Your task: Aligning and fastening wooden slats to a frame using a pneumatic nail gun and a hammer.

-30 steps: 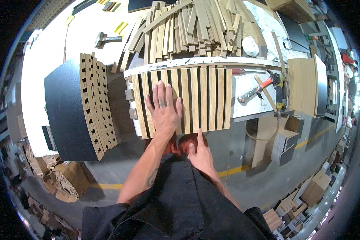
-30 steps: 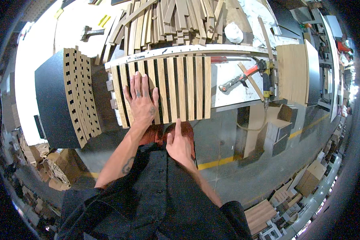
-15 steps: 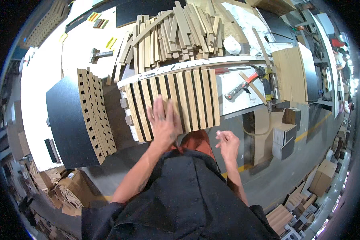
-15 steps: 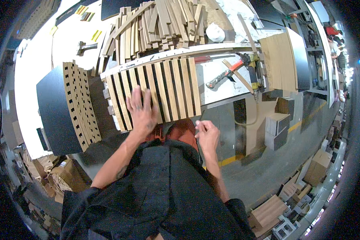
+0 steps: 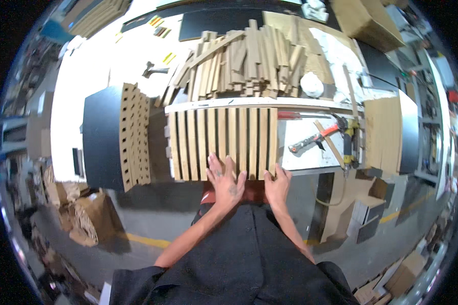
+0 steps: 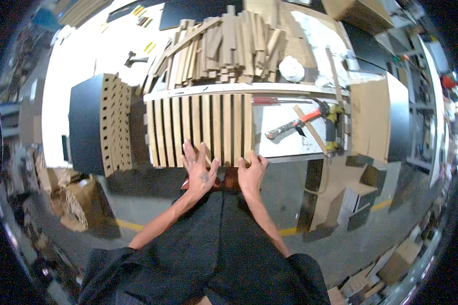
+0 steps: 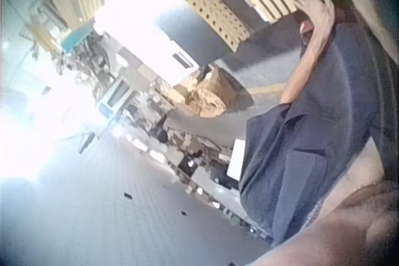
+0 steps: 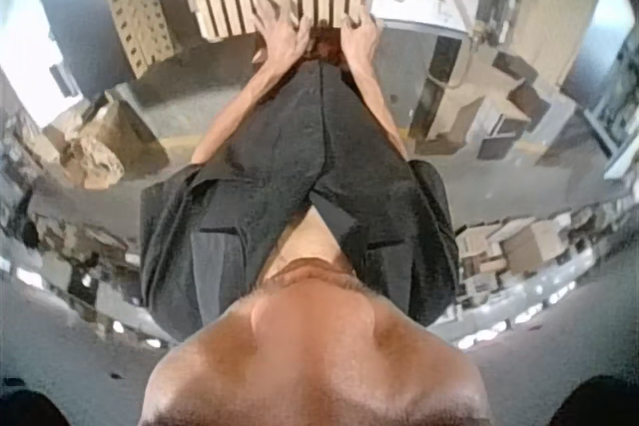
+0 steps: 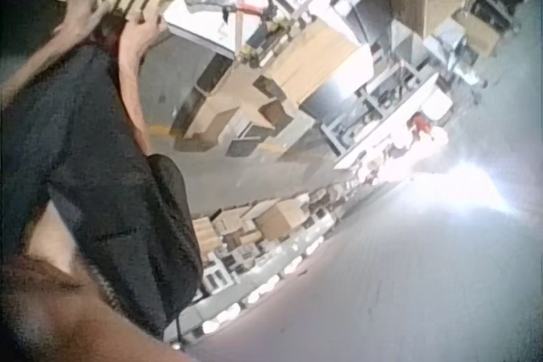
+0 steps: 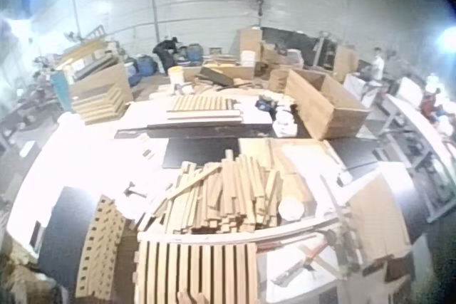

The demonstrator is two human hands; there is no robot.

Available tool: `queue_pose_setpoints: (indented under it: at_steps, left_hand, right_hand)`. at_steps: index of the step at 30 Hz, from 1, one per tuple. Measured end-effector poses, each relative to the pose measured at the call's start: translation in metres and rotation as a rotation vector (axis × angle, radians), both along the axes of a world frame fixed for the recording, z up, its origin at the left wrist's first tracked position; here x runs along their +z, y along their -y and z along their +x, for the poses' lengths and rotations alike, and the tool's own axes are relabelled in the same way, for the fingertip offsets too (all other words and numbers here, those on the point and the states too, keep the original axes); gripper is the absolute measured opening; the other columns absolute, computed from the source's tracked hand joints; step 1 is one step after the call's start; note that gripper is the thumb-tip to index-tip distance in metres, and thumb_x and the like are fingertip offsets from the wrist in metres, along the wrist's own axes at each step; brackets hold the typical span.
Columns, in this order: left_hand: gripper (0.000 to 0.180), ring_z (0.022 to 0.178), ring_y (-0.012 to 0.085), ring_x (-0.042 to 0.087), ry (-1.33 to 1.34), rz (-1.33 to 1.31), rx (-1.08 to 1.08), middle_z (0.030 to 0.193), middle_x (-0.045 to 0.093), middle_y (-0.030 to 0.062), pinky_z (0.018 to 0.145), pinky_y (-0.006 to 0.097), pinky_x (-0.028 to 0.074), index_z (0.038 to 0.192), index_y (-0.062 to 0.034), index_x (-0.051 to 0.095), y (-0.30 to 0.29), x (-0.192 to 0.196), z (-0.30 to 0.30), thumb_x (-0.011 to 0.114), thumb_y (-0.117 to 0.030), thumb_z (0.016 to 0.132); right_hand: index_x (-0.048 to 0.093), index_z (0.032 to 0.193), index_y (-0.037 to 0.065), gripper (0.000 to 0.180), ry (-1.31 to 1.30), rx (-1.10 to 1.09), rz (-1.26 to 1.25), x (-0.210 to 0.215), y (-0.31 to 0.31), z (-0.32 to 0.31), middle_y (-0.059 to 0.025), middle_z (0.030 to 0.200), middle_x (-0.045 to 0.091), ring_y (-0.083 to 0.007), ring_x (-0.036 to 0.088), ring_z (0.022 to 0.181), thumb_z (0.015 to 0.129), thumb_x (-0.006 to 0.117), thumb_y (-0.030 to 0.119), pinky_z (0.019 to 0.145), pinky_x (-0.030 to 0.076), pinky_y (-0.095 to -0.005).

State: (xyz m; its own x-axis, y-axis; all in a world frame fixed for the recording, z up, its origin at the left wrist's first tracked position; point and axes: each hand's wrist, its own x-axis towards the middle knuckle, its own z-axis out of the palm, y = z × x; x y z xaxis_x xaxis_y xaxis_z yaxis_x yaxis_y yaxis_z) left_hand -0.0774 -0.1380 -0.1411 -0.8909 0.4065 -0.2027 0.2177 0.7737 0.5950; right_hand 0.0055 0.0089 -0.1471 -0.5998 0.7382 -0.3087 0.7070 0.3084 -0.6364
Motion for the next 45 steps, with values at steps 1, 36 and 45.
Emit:
queue_pose_setpoints:
  at_steps: [1,36,45]
  left_hand:
    - [0.069,0.152,0.054,0.002,-0.031,0.001,0.029,0.164,0.003,0.0364,0.118,0.068,0.006,0.15,0.004,0.042,-0.005,-0.001,0.002,0.062,-0.035,0.097]
    - [0.041,0.154,0.049,0.008,-0.078,0.085,0.424,0.167,0.01,0.0277,0.118,0.071,0.006,0.112,0.0067,0.067,-0.03,-0.001,-0.013,0.065,-0.025,0.087]
    - [0.019,0.076,0.0331,0.069,0.094,0.271,0.519,0.082,0.071,0.0176,0.069,0.041,0.053,0.084,-0.0008,0.073,0.015,0.033,-0.026,0.075,-0.019,0.086]
  right_hand:
    - [0.06,0.129,-0.007,0.049,-0.002,0.028,-0.015,0.001,-0.005,0.001,-0.0298,0.122,0.051,-0.0441,0.05,0.118,0.089,0.075,0.016,0.102,0.044,-0.0476]
    - [0.045,0.132,-0.005,0.053,0.001,0.387,-0.068,-0.01,-0.045,-0.002,-0.0205,0.125,0.042,-0.0303,0.057,0.099,0.089,0.072,0.009,0.094,0.048,-0.0431]
    - [0.061,0.106,-0.003,0.024,-0.1,0.282,-0.135,-0.023,-0.067,0.011,-0.0149,0.094,0.068,-0.0205,0.071,0.079,0.093,0.072,0.013,0.07,0.057,-0.0333]
